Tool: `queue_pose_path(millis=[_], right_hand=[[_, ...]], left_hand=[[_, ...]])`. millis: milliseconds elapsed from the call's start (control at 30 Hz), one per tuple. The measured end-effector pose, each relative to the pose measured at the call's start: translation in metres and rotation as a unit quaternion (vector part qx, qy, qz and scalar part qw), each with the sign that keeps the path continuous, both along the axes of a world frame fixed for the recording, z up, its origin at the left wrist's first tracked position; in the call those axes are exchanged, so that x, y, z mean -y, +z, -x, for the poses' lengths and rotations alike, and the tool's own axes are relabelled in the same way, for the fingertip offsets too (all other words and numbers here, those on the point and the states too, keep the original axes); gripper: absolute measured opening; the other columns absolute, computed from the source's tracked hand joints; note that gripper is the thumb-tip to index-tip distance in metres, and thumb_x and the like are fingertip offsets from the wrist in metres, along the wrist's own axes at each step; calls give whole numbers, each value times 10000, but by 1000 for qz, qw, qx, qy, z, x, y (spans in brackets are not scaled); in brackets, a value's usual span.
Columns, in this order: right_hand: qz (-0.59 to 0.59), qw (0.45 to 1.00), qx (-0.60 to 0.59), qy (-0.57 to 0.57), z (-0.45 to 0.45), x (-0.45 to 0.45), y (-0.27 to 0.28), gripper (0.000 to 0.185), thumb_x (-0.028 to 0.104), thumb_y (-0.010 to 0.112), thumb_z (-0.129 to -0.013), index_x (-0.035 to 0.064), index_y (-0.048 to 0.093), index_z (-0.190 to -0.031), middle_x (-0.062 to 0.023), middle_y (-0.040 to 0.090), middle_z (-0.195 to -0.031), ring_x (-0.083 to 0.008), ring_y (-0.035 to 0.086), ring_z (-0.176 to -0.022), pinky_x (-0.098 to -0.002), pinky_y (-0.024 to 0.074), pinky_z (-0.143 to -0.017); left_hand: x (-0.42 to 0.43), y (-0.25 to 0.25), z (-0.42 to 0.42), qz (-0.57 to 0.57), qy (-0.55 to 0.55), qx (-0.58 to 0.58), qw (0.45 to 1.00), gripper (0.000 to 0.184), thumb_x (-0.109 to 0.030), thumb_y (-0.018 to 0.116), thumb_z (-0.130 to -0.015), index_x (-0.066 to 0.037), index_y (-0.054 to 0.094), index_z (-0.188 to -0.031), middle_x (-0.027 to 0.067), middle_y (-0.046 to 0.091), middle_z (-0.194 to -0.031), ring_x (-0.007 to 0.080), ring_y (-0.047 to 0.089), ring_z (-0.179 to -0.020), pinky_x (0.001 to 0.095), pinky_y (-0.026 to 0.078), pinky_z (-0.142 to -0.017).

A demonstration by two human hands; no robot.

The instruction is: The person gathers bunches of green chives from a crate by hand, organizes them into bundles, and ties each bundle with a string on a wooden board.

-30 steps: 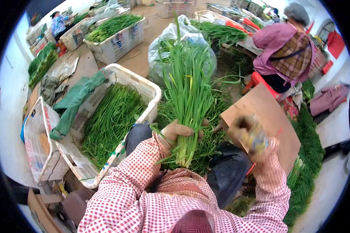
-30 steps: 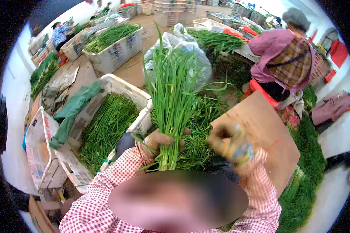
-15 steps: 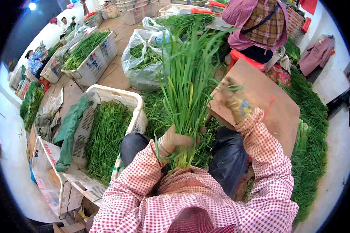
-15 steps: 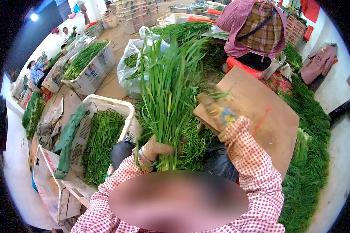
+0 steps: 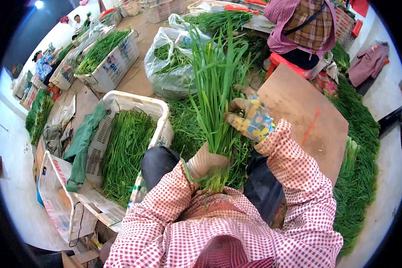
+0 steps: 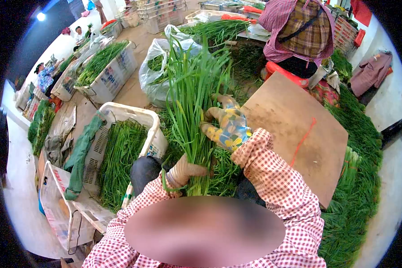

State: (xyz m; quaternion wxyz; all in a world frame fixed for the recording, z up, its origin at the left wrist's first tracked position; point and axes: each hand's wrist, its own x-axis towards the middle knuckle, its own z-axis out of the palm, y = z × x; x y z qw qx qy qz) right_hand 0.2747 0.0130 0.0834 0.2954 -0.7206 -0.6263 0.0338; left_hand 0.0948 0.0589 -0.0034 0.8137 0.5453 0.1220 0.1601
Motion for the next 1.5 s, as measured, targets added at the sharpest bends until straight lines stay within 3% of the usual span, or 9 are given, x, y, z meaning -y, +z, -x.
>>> queue_pose_path(millis=[333,533,633,833,933,1133,1267,1400,1500], right_hand=[[-190,952,69,230,59,65,-27,323,268,729,-692,77,597,-916,-205,527,-1252,-409,462,-1208,-494,390,-1013],[493,853,-79,154,-2,94,-6,835,619,642,-746,-2,495,-1285,-232,592,-1198,-341,573,-1122,-408,450,-962],[299,910,-282,63,-57,80,-36,771,503,716,-746,32,491,-1313,-164,625,-1157,-266,585,-1102,-379,465,-938],[-2,717,-694,60,-59,13,-87,735,456,738,-768,47,478,-1321,-135,603,-1157,-248,606,-1036,-366,519,-860],[-83,732,-616,279,-24,13,-20,773,455,774,-732,38,480,-1313,-123,593,-1193,-250,593,-1067,-391,512,-895],[-68,887,-457,-11,-2,-6,16,620,376,775,-759,29,554,-1223,-79,637,-1096,-168,608,-989,-368,522,-848],[-250,804,-533,82,14,-30,9,415,215,777,-770,30,628,-1110,-54,667,-957,-128,640,-790,-287,538,-721],[-176,840,-504,95,-18,-34,-2,316,92,743,-790,20,612,-1069,-48,664,-898,-149,644,-773,-295,545,-738],[-149,818,-532,159,-30,-37,0,292,109,723,-808,23,594,-1056,-64,649,-945,-169,638,-813,-326,545,-778]], left_hand=[[-31,10,11,209,122,40,970,464,-116,700,-659,-25,596,-1101,68,650,-917,181,624,-808,328,513,-774],[-54,-16,18,4,99,-16,995,410,-72,696,-654,-25,596,-1049,47,635,-895,166,601,-786,307,496,-746],[-48,-15,15,-79,38,-14,996,413,-73,724,-649,-28,603,-1041,37,635,-911,143,587,-813,308,485,-754],[-30,5,2,-219,4,-32,975,600,-67,752,-694,-32,518,-1246,68,627,-1123,155,580,-990,298,465,-887],[-33,-16,-6,-325,75,-99,937,731,-69,730,-723,-39,370,-1359,81,612,-1169,160,577,-1054,317,456,-925],[-32,-3,-23,-540,121,-231,800,857,-99,728,-692,-39,252,-1400,178,553,-1232,327,581,-1079,382,475,-924],[-44,25,4,-671,85,-209,707,1055,-278,827,-569,-64,246,-1423,204,537,-1244,363,546,-1133,421,454,-949],[-85,63,56,-633,-114,-493,586,801,-355,762,-657,-84,443,-1340,184,602,-1190,314,602,-1065,402,466,-926],[-109,44,80,-538,2,-483,691,396,-309,672,-799,-20,630,-1067,152,685,-946,295,661,-890,402,522,-782]])
